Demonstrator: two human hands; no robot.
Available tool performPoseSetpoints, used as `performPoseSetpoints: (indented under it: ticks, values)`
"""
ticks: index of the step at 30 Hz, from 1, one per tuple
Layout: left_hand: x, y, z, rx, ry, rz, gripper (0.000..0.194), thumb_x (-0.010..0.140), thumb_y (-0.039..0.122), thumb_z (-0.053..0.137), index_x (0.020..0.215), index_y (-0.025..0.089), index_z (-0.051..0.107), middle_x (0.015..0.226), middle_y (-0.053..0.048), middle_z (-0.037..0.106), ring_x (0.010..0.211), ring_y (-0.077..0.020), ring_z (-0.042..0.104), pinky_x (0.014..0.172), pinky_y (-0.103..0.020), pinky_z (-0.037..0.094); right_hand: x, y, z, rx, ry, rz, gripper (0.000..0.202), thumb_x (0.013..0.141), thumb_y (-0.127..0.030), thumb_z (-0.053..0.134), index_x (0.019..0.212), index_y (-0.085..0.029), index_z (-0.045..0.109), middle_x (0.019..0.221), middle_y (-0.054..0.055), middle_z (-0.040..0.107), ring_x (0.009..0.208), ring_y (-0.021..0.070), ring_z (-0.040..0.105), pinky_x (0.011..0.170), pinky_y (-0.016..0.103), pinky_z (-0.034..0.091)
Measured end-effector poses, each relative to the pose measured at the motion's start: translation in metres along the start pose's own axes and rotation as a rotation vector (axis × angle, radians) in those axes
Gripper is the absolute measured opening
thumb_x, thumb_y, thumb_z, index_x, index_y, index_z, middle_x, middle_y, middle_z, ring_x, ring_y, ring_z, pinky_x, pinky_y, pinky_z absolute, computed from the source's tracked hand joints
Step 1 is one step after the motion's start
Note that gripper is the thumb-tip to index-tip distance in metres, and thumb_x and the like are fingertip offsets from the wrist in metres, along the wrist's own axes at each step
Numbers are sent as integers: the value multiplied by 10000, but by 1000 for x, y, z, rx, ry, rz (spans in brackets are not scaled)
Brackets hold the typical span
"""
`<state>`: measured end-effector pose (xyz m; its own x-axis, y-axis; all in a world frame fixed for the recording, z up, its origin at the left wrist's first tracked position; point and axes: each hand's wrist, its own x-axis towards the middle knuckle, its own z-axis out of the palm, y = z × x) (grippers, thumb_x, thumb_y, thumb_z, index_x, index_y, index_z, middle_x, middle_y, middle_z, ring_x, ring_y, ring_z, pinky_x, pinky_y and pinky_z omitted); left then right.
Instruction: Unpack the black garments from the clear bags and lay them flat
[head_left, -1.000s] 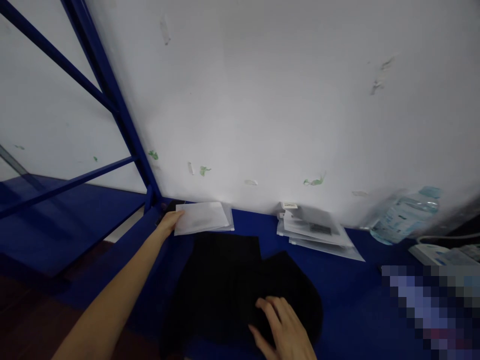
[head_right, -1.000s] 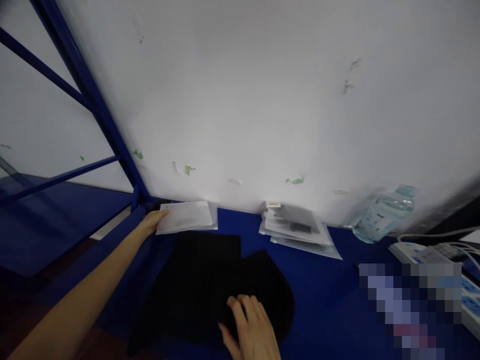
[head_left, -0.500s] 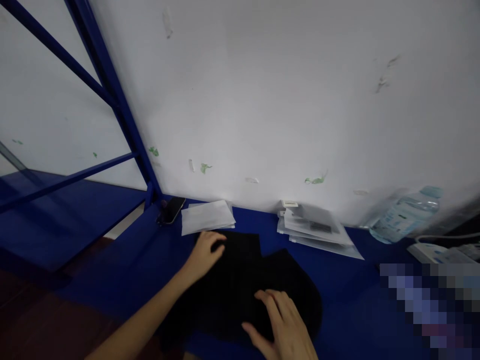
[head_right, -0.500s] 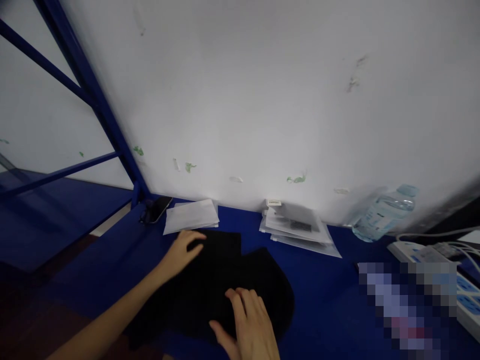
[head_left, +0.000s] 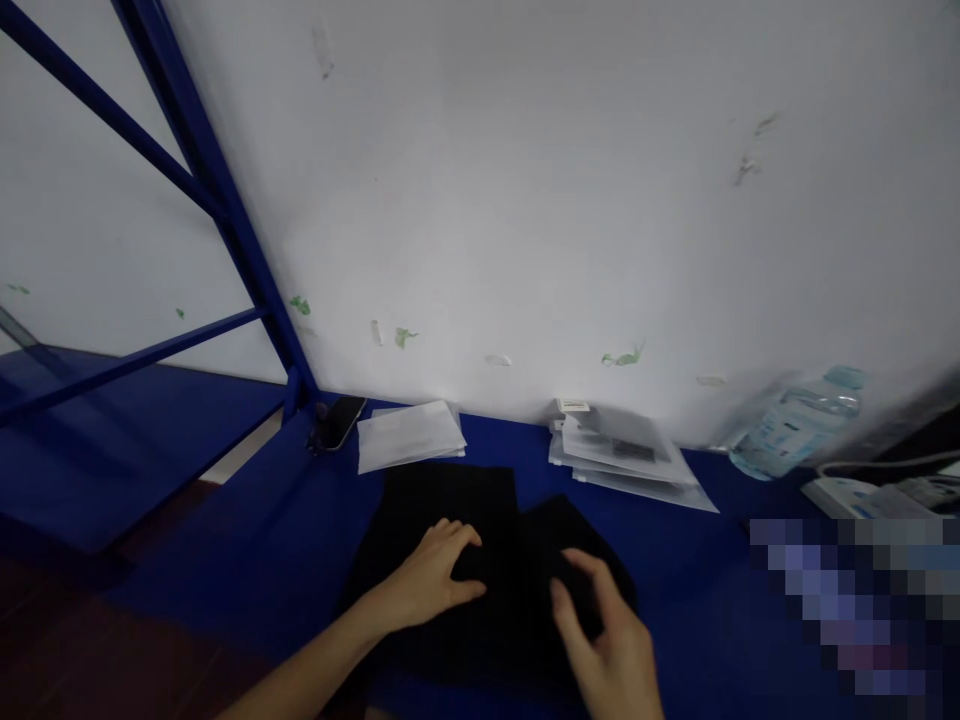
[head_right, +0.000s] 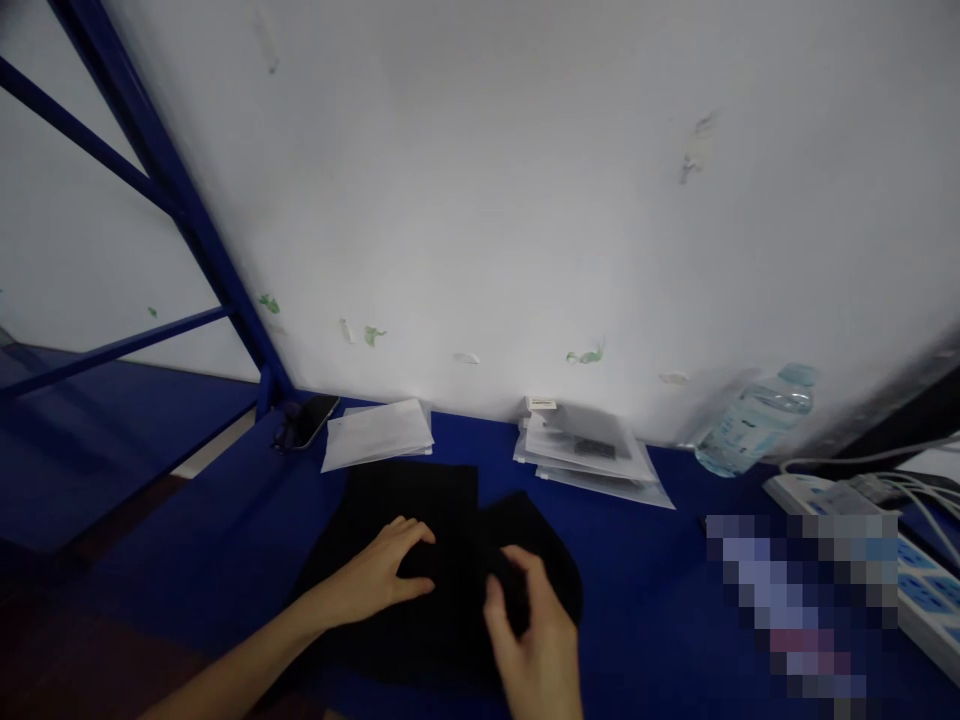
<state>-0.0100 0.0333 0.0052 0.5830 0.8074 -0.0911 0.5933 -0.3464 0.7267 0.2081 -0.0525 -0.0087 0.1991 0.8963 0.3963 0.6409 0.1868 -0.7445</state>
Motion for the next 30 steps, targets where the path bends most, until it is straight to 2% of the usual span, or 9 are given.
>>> performPoseSetpoints:
  ticks: [3, 6, 9, 12, 16, 19, 24, 27, 30]
  values:
    - [-1, -2, 3, -11, -22, -35, 278, 810, 335, 659, 1065, 253, 583, 1108, -40, 599, 1235, -331, 446, 1082, -531, 249, 2, 23, -23, 49, 81, 217, 363, 883, -505, 500, 1134, -244, 530, 996, 52, 715, 882, 208, 708, 710, 263, 575]
    - [-1, -1, 5, -23, -30, -67, 272, 806, 327, 658, 1062, 262, 591, 1154, -46, 593, 1312, -357, 374, 1097, -552, 214, 0, 49, -38, -49, 76, 304, 392, 850, -554, 509, 1103, -258, 558, 1001, 53, 716, 925, 238, 698, 702, 297, 577]
    - [-3, 5, 5, -28, -14, -97, 270, 802, 295, 645, 1063, 249, 592, 1176, -67, 584, 1318, -379, 351, 1056, -554, 277, -3, 65, -45, -203, 82, 240, 397, 841, -550, 510, 1057, -228, 596, 995, 87, 697, 956, 278, 667, 743, 386, 576]
    - [-6, 15, 4, -27, 14, -95, 242, 806, 263, 627, 1042, 234, 582, 1088, -58, 598, 1185, -330, 467, 1004, -503, 351, -3, 66, -48, -291, 98, 59, 396, 871, -476, 493, 1152, -208, 573, 1082, 107, 662, 1038, 294, 620, 841, 471, 544]
    - [-5, 25, 7, -26, 30, -73, 273, 814, 297, 641, 1077, 251, 585, 1053, -36, 602, 1084, -282, 510, 1010, -482, 344, 1, 54, -49, -342, -78, -190, 449, 902, -321, 473, 1346, -267, 444, 1241, 80, 599, 1163, 264, 560, 932, 473, 506]
    - [-1, 27, 11, -18, 27, -57, 228, 812, 307, 657, 1027, 243, 619, 1023, -33, 594, 1073, -278, 509, 1048, -492, 295, 2, 49, -46, -416, -170, -268, 554, 861, -384, 578, 1379, -273, 414, 1248, 83, 599, 1160, 284, 569, 914, 481, 520]
    - [3, 26, 17, -22, 16, -44, 248, 780, 245, 673, 1014, 238, 592, 1062, -36, 572, 1109, -285, 481, 1054, -490, 287, 2, 55, -41, -377, -109, -224, 422, 916, -395, 510, 1311, -252, 473, 1165, 91, 633, 1033, 256, 644, 812, 417, 574]
    - [2, 27, 20, -39, 23, -56, 202, 789, 204, 634, 979, 231, 569, 1007, -39, 573, 1049, -278, 506, 946, -444, 392, 5, 57, -44, -324, -95, -153, 343, 937, -334, 443, 1264, -264, 522, 1108, 71, 661, 962, 231, 677, 765, 373, 586]
    - [-1, 31, 16, -64, 50, -65, 192, 782, 198, 634, 959, 224, 562, 975, -31, 557, 958, -244, 538, 859, -383, 433, 12, 54, -54, -251, -58, -39, 296, 919, -370, 456, 1148, -263, 608, 1033, 44, 707, 910, 217, 699, 747, 320, 578]
